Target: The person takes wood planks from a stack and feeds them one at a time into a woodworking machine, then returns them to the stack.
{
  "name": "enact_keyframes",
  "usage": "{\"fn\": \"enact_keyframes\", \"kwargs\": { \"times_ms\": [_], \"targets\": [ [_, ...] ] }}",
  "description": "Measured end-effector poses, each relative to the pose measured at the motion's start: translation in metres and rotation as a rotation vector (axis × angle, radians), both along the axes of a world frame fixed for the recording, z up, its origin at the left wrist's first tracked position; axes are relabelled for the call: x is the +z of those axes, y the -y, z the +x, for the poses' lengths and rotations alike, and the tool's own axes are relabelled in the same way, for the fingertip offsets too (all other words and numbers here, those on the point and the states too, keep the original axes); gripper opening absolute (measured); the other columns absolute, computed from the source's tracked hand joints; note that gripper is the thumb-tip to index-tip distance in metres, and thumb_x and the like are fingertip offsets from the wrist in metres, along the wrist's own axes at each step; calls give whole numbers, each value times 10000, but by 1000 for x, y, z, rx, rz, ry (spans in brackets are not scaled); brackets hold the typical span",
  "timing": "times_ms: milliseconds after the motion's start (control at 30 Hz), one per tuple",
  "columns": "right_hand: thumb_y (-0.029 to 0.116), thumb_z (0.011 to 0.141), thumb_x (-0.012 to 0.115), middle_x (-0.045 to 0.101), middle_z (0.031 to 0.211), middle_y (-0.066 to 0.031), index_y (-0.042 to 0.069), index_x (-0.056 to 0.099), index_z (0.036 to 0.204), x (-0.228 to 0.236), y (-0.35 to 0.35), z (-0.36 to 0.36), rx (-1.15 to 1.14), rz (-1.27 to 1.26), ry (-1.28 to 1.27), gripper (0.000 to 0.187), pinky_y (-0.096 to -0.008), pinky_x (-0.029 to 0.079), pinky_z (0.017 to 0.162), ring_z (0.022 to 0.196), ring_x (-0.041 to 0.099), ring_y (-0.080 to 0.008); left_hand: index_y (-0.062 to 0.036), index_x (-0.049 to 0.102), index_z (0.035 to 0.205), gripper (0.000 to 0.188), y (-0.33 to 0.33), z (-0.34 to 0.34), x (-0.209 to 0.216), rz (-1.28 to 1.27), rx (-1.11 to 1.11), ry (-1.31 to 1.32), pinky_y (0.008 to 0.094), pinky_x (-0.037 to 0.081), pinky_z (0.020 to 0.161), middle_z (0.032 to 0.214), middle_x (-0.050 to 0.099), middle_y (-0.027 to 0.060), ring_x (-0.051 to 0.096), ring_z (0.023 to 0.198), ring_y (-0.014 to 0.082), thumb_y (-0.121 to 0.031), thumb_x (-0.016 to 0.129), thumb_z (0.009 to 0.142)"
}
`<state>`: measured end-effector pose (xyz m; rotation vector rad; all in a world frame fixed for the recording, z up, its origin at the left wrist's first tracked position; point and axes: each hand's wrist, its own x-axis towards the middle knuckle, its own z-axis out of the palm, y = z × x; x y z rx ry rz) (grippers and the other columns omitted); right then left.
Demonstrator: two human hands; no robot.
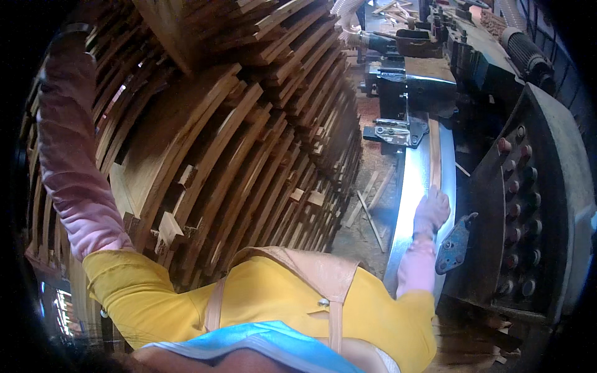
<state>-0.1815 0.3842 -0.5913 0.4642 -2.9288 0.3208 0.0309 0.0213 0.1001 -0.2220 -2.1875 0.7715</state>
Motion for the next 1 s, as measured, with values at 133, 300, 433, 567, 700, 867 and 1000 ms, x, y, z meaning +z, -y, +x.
{"fn": "enact_keyframes", "kwargs": {
  "times_ms": [133,300,433,567,700,867,1000],
  "targets": [
    [404,934,687,643,1333,-117,170,599,1385,15,41,-52,9,-91,116,516,-435,461,1078,1299,570,-321,-78,652,1217,289,83,40,-5,75,631,2,283,577,726,1000,678,34,668,852,162,-147,707,941],
    [450,902,754,573,1475,-223,124,447,1567,166,126,-20,662,-969,-73,802,-449,429,1151,1373,545,-375,-87,656,1209,279,133,91,-25,179,903,-22,283,571,720,993,677,27,664,846,156,-190,703,954],
    [697,826,735,481,1565,-214,184,189,1671,290,145,29,901,-1017,-415,1129,-500,395,1204,1451,463,-379,-94,659,1203,274,123,84,-23,222,744,-126,283,567,716,988,677,22,662,841,152,-224,700,965],
    [803,756,691,399,1625,-208,225,106,1686,327,160,39,1013,-1134,-673,1241,-534,396,1199,1490,412,-378,-101,662,1197,274,72,38,-13,343,319,-218,283,563,711,982,676,17,659,836,147,-259,697,976],
    [711,757,780,475,1517,-299,120,103,1673,326,150,37,791,-1123,-828,1283,-493,559,1038,1326,581,-432,-108,666,1190,277,-6,-28,-23,748,-315,-144,283,559,706,976,676,12,657,831,143,-293,694,987],
    [209,668,946,550,1326,-258,72,130,1639,270,107,50,922,-1009,-570,1276,-476,614,909,1127,658,-410,-117,670,1183,286,-79,-105,-73,1384,-958,91,283,553,701,969,675,5,654,825,138,-337,690,1000],
    [270,734,892,473,1509,-258,38,249,1631,159,44,94,485,-888,-95,1128,-462,485,1095,1361,528,-429,-124,673,1176,298,-78,-171,-132,1528,-1281,326,283,549,696,964,675,0,651,820,133,-371,687,1011]
  ]
}}
